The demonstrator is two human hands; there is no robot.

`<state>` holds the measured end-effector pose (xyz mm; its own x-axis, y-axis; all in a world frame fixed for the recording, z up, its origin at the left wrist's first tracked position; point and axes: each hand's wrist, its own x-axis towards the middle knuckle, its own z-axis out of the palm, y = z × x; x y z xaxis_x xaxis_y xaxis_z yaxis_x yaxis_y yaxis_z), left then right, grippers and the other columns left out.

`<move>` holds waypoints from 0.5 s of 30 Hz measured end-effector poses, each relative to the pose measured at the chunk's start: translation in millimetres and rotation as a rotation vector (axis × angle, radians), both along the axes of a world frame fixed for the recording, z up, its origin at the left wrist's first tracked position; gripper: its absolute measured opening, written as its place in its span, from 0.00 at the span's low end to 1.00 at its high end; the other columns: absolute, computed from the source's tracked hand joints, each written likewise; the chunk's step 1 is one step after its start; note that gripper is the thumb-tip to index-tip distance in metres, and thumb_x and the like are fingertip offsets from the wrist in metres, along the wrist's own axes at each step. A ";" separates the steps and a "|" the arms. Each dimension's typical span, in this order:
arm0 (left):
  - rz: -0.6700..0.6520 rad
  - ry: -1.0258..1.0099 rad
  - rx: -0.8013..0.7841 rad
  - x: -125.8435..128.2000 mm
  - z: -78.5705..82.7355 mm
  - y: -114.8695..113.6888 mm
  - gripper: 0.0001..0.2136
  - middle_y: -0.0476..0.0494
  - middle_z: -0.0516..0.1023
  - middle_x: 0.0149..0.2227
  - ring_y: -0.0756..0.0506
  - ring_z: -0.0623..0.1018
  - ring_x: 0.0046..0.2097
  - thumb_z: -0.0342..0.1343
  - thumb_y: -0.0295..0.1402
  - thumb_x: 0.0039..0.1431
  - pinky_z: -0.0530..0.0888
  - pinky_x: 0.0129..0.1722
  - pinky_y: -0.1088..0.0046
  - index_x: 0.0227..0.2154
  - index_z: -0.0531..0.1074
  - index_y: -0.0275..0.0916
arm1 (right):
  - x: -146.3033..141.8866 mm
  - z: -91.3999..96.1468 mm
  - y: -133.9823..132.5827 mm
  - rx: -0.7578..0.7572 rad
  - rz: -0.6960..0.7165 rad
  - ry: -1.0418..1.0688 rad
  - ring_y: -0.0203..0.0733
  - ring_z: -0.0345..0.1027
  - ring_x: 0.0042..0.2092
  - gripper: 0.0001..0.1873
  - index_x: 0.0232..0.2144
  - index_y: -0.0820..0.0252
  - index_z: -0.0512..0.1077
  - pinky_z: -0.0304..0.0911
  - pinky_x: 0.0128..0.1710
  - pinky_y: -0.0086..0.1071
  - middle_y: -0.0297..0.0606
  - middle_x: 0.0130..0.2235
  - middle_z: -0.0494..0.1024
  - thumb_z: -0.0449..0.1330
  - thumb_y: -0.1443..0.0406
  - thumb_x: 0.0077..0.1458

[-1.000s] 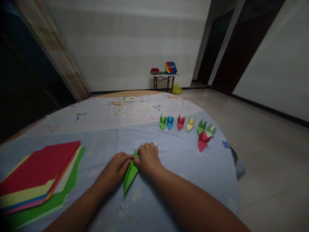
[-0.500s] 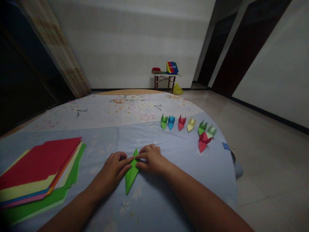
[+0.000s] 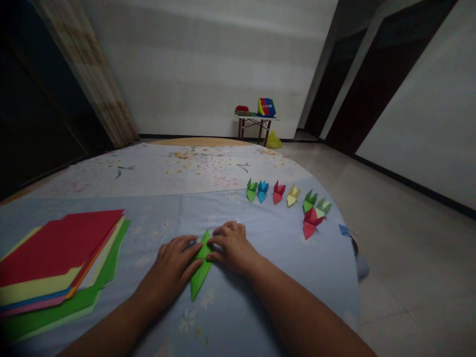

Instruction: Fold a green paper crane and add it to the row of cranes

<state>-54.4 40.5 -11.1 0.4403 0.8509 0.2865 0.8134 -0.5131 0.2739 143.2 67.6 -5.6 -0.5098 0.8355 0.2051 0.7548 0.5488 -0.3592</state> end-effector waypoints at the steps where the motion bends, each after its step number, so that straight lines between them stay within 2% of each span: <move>1: -0.030 -0.003 -0.011 -1.4 2.7 0.5 0.13 0.40 0.71 0.49 0.41 0.66 0.52 0.51 0.35 0.57 0.62 0.51 0.58 0.46 0.70 0.42 | -0.1 -0.2 0.0 0.004 0.001 -0.006 0.47 0.52 0.51 0.19 0.43 0.48 0.72 0.45 0.49 0.43 0.38 0.49 0.70 0.57 0.49 0.51; 7: -0.135 0.025 -0.074 -8.0 13.5 1.7 0.13 0.41 0.73 0.47 0.41 0.69 0.50 0.51 0.34 0.58 0.63 0.51 0.59 0.45 0.70 0.42 | 0.6 -2.8 3.8 0.034 0.006 -0.061 0.49 0.49 0.54 0.16 0.43 0.42 0.72 0.43 0.50 0.45 0.35 0.51 0.69 0.57 0.51 0.52; 15: -0.127 0.067 -0.033 -7.3 11.1 0.8 0.13 0.42 0.72 0.49 0.40 0.66 0.53 0.51 0.34 0.57 0.61 0.51 0.58 0.46 0.70 0.44 | 2.2 -5.9 10.0 0.028 0.028 -0.091 0.52 0.47 0.56 0.16 0.44 0.39 0.71 0.41 0.51 0.47 0.35 0.53 0.66 0.56 0.50 0.53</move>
<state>-61.7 41.3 0.0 0.5622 0.7956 0.2259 0.7597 -0.6047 0.2391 145.4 77.6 -11.5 -0.5501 0.8155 0.1797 0.7680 0.5786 -0.2745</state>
